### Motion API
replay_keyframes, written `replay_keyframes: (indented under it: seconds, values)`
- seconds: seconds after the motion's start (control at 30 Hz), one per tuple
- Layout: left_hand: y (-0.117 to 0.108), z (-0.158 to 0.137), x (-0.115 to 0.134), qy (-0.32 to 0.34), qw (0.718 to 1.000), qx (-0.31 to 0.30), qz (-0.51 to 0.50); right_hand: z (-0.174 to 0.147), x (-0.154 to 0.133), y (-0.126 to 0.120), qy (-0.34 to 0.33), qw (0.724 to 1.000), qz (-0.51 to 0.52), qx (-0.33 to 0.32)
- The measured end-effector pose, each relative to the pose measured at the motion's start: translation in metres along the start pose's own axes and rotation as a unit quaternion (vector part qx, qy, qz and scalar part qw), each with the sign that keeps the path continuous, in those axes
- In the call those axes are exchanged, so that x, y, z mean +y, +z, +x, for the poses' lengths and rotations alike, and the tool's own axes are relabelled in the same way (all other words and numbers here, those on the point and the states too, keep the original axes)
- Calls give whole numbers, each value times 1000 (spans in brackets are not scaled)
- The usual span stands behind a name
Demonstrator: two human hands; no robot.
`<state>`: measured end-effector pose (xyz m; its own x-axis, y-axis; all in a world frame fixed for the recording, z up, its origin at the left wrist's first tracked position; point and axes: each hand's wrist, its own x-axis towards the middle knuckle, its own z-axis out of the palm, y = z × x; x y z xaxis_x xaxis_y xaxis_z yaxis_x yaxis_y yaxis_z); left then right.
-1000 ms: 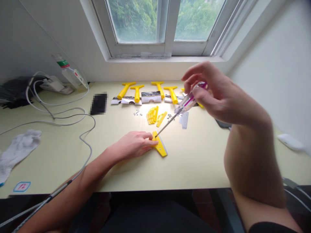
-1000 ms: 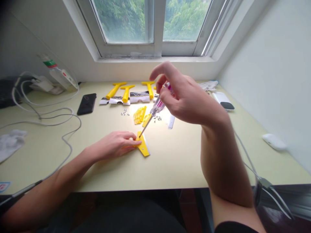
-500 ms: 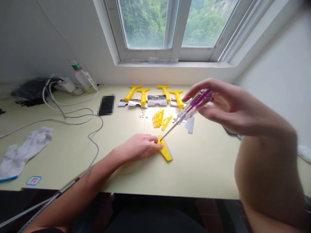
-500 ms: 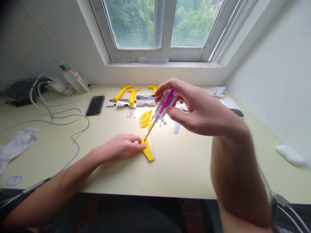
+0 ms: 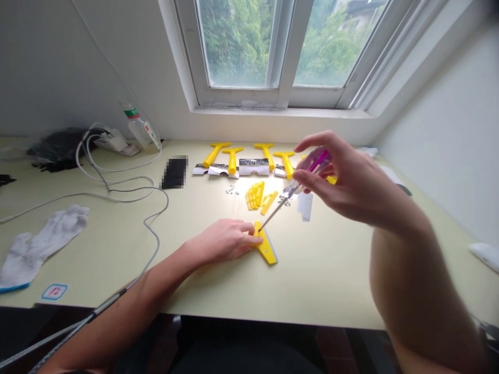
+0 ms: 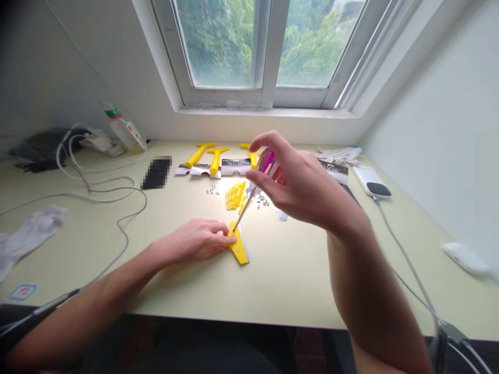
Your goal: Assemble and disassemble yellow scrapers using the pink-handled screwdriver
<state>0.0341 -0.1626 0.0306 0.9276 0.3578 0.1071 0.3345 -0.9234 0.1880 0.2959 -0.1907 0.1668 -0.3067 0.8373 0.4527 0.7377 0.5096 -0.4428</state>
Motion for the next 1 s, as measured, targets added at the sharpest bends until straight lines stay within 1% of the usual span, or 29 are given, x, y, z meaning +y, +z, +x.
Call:
replay_keyframes:
  seconds: [0.1,0.23,0.3,0.4,0.5,0.57,0.6,0.7,0.77,0.8,0.9,1.0]
  values:
    - [-1,0,0,3,1000,4,-2,1,2,2,-7,999,28,18]
    - [-1,1,0,5,1000,2,-3,0,6,-5,24,995,67,69]
    - [-1,1,0,3,1000,-5,1,0,9,-9,37,993,72,81]
    - [-2,0,0,-8,1000,-21,-3,1,18,-14,62,993,66,80]
    - [-5,-1,0,-14,999,-33,-35,4,28,-16,88,991,64,73]
    - [-9,0,0,-31,997,-24,-71,5,32,-16,92,990,77,72]
    - [-11,3,-1,-51,995,-10,-87,5,33,-16,90,990,85,74]
    - [-15,18,-3,-136,983,52,-109,5,31,-17,63,988,104,93]
    - [-16,34,-5,-167,977,77,-113,4,29,-18,52,987,106,109]
    - [-16,43,-6,-168,976,78,-118,3,29,-19,49,986,106,116]
    - [-14,70,-8,-165,975,55,-138,1,29,-21,47,984,110,130]
    - [-9,88,-9,-180,970,40,-155,0,33,-25,49,984,95,140]
